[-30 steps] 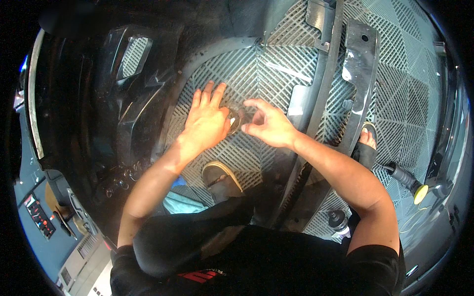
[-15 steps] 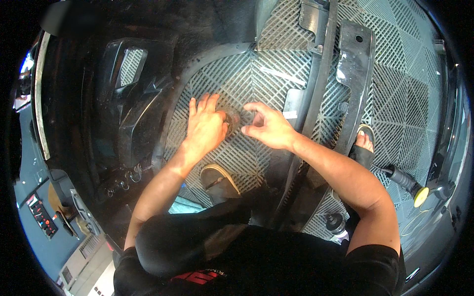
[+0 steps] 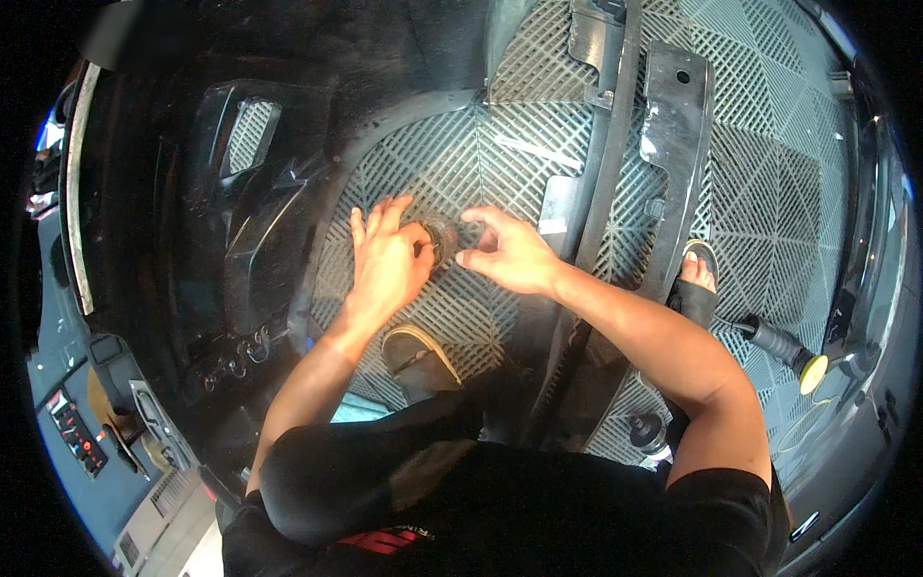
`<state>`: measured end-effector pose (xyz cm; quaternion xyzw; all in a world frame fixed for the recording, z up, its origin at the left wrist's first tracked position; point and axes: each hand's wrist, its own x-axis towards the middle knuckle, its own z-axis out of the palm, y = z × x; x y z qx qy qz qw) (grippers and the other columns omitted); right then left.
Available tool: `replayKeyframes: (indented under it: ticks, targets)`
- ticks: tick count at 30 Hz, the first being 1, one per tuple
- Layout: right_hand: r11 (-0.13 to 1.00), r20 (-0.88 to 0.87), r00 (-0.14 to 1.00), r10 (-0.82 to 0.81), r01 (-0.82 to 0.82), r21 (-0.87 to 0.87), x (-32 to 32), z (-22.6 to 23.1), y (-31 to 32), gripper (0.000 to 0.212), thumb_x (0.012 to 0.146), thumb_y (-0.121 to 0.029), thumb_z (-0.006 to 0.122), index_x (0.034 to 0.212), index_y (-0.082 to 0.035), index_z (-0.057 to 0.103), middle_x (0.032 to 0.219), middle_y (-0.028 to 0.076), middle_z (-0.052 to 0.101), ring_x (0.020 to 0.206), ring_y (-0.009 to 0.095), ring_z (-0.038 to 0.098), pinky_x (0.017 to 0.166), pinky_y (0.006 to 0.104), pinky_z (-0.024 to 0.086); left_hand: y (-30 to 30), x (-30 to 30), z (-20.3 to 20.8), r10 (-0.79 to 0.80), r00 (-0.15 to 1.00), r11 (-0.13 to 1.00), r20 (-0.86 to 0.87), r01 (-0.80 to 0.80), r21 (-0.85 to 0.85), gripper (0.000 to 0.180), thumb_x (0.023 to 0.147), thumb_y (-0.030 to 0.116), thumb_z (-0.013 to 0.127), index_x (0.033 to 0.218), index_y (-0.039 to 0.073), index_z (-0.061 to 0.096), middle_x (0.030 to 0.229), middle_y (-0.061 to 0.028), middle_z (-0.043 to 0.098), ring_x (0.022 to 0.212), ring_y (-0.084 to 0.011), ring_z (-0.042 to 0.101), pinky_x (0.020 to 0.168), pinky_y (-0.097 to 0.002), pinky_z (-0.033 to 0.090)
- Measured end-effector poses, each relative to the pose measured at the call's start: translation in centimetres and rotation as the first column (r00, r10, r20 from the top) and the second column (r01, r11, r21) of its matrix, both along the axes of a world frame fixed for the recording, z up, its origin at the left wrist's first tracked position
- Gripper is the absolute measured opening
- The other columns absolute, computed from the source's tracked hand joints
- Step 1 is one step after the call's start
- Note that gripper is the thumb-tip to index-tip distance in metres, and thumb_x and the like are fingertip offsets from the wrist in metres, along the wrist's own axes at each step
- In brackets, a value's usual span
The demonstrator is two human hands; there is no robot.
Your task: The person removes adhesive residue from a black plastic car part, then uses a small metal tool to scrape and clean the edges. They continue to peel and scrape adhesive along the perimeter of the part.
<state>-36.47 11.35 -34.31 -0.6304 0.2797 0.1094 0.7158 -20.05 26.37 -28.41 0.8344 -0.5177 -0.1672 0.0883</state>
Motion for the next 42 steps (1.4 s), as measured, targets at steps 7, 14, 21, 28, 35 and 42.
replayKeyframes:
  ticks: [7, 14, 21, 28, 35, 42]
  targets:
    - [0.999, -0.002, 1.000, -0.004, 0.003, -0.053, 0.3, 0.3, 0.5, 0.060, 0.087, -0.027, 0.079, 0.138, -0.007, 0.056, 0.087, 0.006, 0.068, 0.077, 0.016, 0.065, 0.073, 0.0334, 0.054, 1.2, 0.2, -0.5, 0.057, 0.983, 0.979, -0.177, -0.090, -0.183, 0.010, 0.081, 0.014, 0.076, 0.087, 0.008, 0.072, 0.140, -0.0182, 0.057, 0.136, -0.0423, 0.045, 0.116, -0.0624, 0.028]
    - [0.988, -0.061, 0.997, -0.053, 0.043, -0.152, 0.8, 0.6, 0.9, 0.054, 0.088, -0.027, 0.077, 0.135, -0.009, 0.059, 0.090, 0.010, 0.069, 0.082, 0.020, 0.068, 0.076, 0.0362, 0.056, 2.4, 0.9, 0.1, 0.130, 0.920, 0.884, -0.370, -0.277, -0.376, 0.017, 0.076, 0.006, 0.081, 0.092, 0.009, 0.074, 0.120, -0.0094, 0.066, 0.119, -0.0323, 0.055, 0.102, -0.0445, 0.046]
    - [0.970, 0.011, 0.992, -0.125, 0.124, -0.207, 1.1, 0.1, 1.4, 0.054, 0.090, -0.025, 0.074, 0.137, -0.005, 0.056, 0.093, 0.011, 0.070, 0.083, 0.023, 0.069, 0.078, 0.0380, 0.056, 3.2, 1.1, 0.4, 0.217, 0.317, 0.678, -0.923, -0.729, -0.091, 0.022, 0.092, 0.004, 0.076, 0.112, -0.003, 0.067, 0.097, -0.0099, 0.075, 0.080, -0.0120, 0.068, 0.073, -0.0263, 0.056]
    - [0.970, 0.047, 0.985, -0.169, 0.175, -0.170, 2.1, 1.8, 2.0, 0.051, 0.090, -0.016, 0.071, 0.138, -0.004, 0.055, 0.097, 0.009, 0.069, 0.083, 0.016, 0.065, 0.076, 0.0323, 0.053, 3.3, 1.9, 1.7, 0.181, -0.018, 0.585, -0.983, -0.802, 0.122, 0.035, 0.092, -0.005, 0.072, 0.125, -0.004, 0.060, 0.097, -0.0149, 0.074, 0.081, -0.0181, 0.071, 0.073, -0.0295, 0.060]
    - [0.957, 0.208, 0.971, -0.115, 0.164, -0.238, 3.5, 3.9, 4.3, 0.054, 0.087, -0.011, 0.070, 0.137, -0.003, 0.053, 0.109, 0.014, 0.068, 0.099, 0.028, 0.068, 0.088, 0.0383, 0.054, 3.5, 2.5, 2.2, 0.184, -0.026, 0.582, -0.983, -0.803, 0.131, 0.038, 0.091, -0.006, 0.070, 0.127, -0.001, 0.059, 0.101, -0.0142, 0.073, 0.086, -0.0195, 0.072, 0.075, -0.0315, 0.062]
    - [0.964, 0.251, 0.968, -0.015, 0.081, -0.254, 4.5, 5.8, 5.3, 0.058, 0.091, 0.001, 0.067, 0.144, -0.001, 0.046, 0.111, 0.008, 0.062, 0.097, 0.012, 0.060, 0.085, 0.0276, 0.053, 4.3, 2.9, 2.8, -0.088, 0.078, 0.659, -0.993, -0.743, -0.117, 0.041, 0.085, -0.014, 0.069, 0.123, -0.003, 0.061, 0.104, -0.0114, 0.070, 0.095, -0.0179, 0.070, 0.085, -0.0313, 0.059]
